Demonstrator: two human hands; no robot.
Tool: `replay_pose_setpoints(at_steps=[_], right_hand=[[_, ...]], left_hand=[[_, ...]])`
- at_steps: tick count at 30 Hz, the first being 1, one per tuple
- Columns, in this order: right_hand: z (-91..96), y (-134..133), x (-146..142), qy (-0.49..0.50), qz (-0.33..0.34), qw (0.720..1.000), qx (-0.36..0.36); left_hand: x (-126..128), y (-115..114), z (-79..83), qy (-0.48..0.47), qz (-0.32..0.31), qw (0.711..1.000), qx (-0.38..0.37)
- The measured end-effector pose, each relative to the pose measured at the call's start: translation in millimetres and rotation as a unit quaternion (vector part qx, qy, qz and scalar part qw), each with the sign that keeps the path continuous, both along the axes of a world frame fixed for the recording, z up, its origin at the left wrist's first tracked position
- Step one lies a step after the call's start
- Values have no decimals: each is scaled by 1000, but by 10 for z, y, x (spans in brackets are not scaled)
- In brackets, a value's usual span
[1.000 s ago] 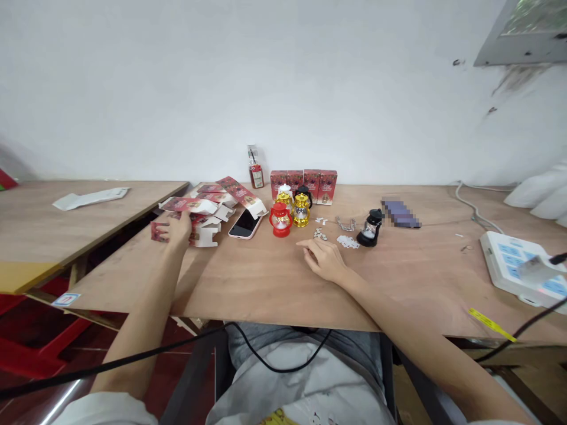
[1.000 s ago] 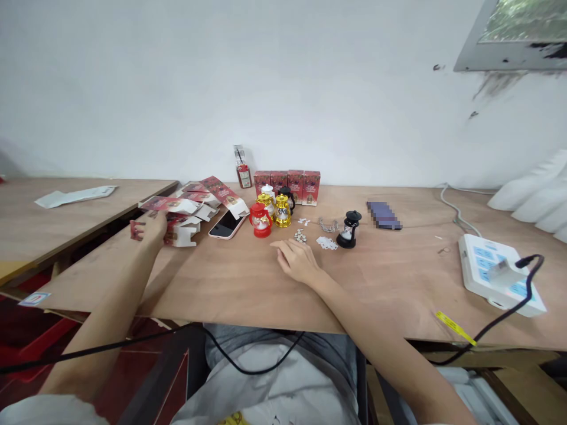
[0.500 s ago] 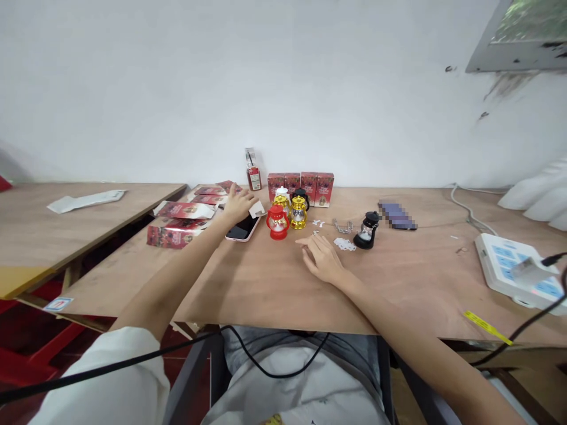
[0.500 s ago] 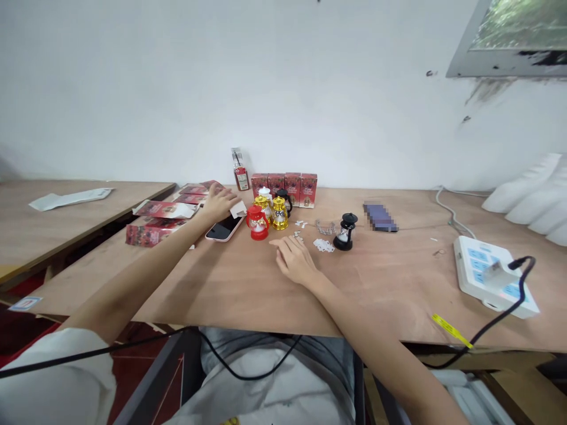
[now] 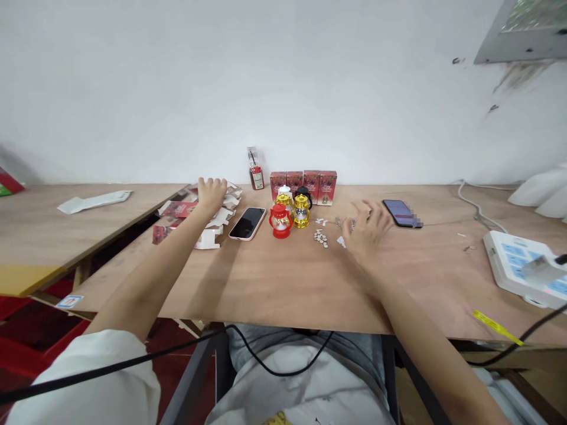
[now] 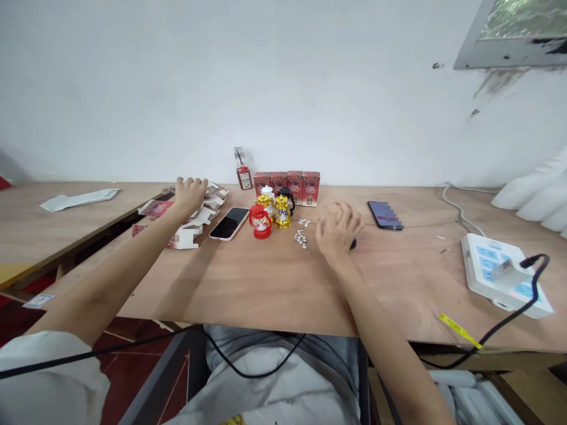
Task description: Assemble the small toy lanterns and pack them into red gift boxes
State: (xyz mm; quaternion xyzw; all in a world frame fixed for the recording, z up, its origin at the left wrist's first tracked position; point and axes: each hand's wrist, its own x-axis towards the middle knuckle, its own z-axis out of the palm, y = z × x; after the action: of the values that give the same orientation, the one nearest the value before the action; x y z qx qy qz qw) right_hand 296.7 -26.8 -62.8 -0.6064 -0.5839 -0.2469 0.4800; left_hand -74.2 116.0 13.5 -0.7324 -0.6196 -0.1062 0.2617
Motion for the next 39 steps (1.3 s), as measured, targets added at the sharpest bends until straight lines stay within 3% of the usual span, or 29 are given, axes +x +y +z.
replay_pose_setpoints(at_steps=[4,8,12,15,17,19,21,24,26,29,33,39], right_hand=[[30,81,228,23,-82,995,-44],[-30,98,281,54,-69,989,-117],[14,68,299,95,-31,984,-149],[119,30,268,120,34,990,-63],[160,10,185,151,107,983,0],[143,0,57,210,192,959,10],[72,1,-88,259,280,924,-20],[-68,14,-266,273,346,897,-40],[-142,22,-333,273,355,893,-49],[-204,17,-378,266,363,888,-92],[-236,-29,-408,243,368,885,-149],[-244,-44,-397,143,324,926,-129]], left_hand=[[-64,17,-68,-6,57,995,-81],[4,-93,74,-56,73,995,-44],[328,-442,199,-100,-34,992,66],[699,-797,96,-138,-132,979,70],[962,-1012,-53,-164,-208,964,23],[1213,-1165,-225,-235,-292,926,-47],[1433,-1236,-391,-364,-358,848,-144],[1658,-1216,-607,-548,-360,697,-289],[1717,-1173,-714,-605,-346,640,-324],[1699,-1155,-787,-659,-287,620,-314],[1641,-1222,-752,-710,-235,596,-292],[1657,-1218,-797,-709,-184,619,-283]])
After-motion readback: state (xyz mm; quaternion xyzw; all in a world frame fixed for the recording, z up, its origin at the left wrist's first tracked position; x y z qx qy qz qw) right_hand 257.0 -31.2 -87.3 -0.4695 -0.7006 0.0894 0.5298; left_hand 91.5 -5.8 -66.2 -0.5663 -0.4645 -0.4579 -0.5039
